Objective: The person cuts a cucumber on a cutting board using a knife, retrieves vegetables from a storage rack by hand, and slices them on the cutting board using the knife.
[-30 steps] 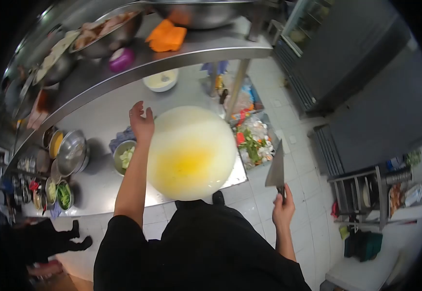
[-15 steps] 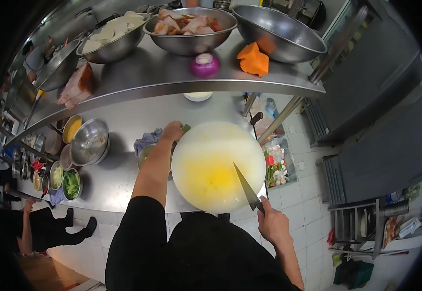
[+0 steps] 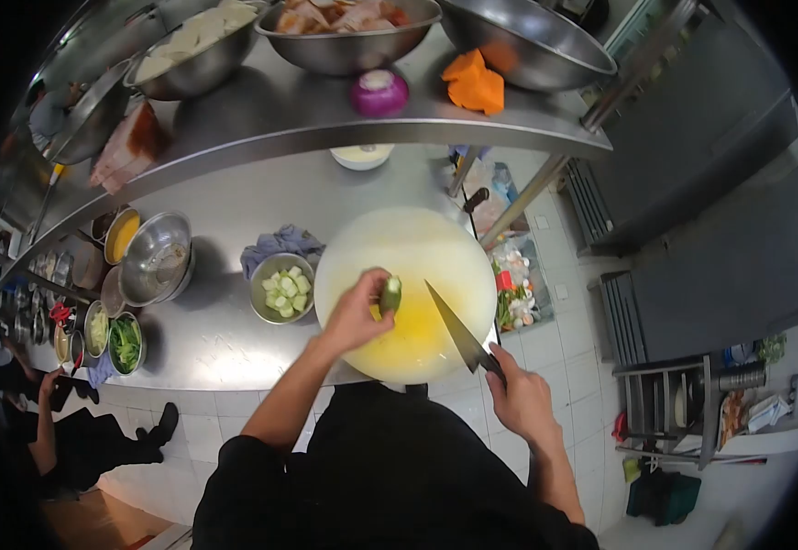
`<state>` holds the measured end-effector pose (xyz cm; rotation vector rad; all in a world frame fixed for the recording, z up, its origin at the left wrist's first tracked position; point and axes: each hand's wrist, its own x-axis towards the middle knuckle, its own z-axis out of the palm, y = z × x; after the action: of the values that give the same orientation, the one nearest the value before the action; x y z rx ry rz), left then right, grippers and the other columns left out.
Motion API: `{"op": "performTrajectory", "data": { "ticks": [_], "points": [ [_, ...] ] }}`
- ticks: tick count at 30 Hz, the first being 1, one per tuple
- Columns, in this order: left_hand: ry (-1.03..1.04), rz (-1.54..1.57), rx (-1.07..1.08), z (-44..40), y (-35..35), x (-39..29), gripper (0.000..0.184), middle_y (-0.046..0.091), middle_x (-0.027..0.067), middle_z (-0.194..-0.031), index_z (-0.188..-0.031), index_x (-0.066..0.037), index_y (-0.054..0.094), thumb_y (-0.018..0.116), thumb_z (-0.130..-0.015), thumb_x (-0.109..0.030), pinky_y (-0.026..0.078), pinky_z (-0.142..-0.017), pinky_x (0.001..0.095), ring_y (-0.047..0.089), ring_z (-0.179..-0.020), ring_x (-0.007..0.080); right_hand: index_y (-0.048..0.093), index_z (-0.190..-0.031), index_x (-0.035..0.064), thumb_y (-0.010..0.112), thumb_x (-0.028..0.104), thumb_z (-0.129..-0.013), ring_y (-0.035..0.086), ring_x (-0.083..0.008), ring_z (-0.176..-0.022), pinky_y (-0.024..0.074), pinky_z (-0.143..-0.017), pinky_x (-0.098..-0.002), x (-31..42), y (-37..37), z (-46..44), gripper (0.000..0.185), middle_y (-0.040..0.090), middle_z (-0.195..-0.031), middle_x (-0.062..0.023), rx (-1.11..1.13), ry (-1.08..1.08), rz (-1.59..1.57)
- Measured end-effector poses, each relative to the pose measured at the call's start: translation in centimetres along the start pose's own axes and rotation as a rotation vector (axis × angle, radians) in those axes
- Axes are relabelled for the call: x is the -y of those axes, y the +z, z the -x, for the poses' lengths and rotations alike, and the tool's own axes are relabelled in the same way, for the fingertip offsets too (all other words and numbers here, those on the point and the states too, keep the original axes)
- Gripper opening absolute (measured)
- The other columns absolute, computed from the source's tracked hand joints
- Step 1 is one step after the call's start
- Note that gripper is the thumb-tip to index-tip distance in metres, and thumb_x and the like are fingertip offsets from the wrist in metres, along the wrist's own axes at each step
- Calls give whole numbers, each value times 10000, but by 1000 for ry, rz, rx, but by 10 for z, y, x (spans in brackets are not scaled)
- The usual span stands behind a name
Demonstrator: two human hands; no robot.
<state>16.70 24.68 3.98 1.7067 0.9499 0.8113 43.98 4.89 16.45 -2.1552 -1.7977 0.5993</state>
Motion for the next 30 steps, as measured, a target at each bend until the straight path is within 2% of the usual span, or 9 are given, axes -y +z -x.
{"op": "performTrajectory", "data": {
  "ticks": [1, 4, 7, 8, 10, 13, 16, 22, 30],
  "points": [
    [43, -51, -7, 15, 19, 12, 693, 680, 176, -1299, -1486, -32, 455, 796, -885, 19, 603, -1052, 391, 730, -1192, 271, 613, -1487, 77, 692, 185, -1040, 747, -491, -840, 569, -751, -597, 6, -6, -2, 466, 777, -918, -257, -11, -50, -5],
    [114, -81, -77, 39, 47, 26, 662, 697, 179, -1295, -1458, -15, 488, 805, -877, 9, 608, -1053, 399, 742, -1197, 280, 609, -1501, 92, 708, 170, -1032, 741, -455, -759, 570, -673, -555, 14, -15, -5, 485, 772, -889, -228, -62, -174, 16],
    [106, -107, -145, 39, 38, -6, 574, 731, 187, -1233, -1396, -21, 595, 806, -861, -26, 617, -1009, 404, 762, -1154, 319, 603, -1521, 106, 716, 160, -1024, 729, -427, -691, 568, -617, -533, 23, -24, -7, 512, 753, -838, -199, -88, -265, 65],
    [147, -229, -122, 38, 32, -20, 520, 743, 184, -1199, -1353, -29, 649, 799, -856, -45, 617, -973, 412, 763, -1108, 338, 598, -1534, 116, 719, 154, -1020, 721, -415, -659, 566, -594, -524, 24, -26, -8, 529, 740, -809, -184, -91, -284, 96],
    [182, -364, -48, 35, 28, -25, 462, 759, 192, -1148, -1298, -63, 744, 790, -840, -95, 598, -900, 455, 736, -1016, 395, 591, -1548, 126, 720, 155, -1020, 715, -414, -643, 567, -589, -525, 23, -29, -7, 544, 730, -792, -181, -82, -289, 113],
    [170, -521, -3, 37, 34, -14, 468, 765, 187, -1110, -1287, -42, 740, 845, -837, -114, 588, -907, 475, 724, -1017, 401, 579, -1570, 145, 713, 167, -1024, 704, -410, -618, 567, -579, -529, 18, -30, -8, 562, 719, -775, -183, -13, -294, 155],
    [137, -487, -132, 46, 41, -11, 451, 763, 190, -1060, -1227, -21, 756, 902, -822, -155, 580, -908, 480, 714, -1013, 409, 568, -1584, 155, 702, 188, -1033, 697, -405, -602, 564, -571, -534, 12, -28, -8, 568, 718, -773, -193, 93, -306, 216],
    [142, -536, -125, 50, 42, -1, 363, 768, 186, -1006, -1091, 3, 792, 930, -813, -185, 579, -883, 487, 715, -978, 403, 559, -1574, 142, 674, 164, -1030, 713, -415, -617, 572, -580, -547, 21, -30, -13, 557, 714, -738, -208, 192, -348, 267],
    [126, -587, -73, 43, 35, -9, 351, 754, 182, -944, -1063, 13, 790, 921, -810, -192, 575, -851, 492, 709, -936, 398, 609, -1543, 129, 648, 160, -1040, 742, -421, -669, 590, -657, -558, 31, 23, -73, 505, 716, -691, -209, 192, -361, 268]
  ]
}}
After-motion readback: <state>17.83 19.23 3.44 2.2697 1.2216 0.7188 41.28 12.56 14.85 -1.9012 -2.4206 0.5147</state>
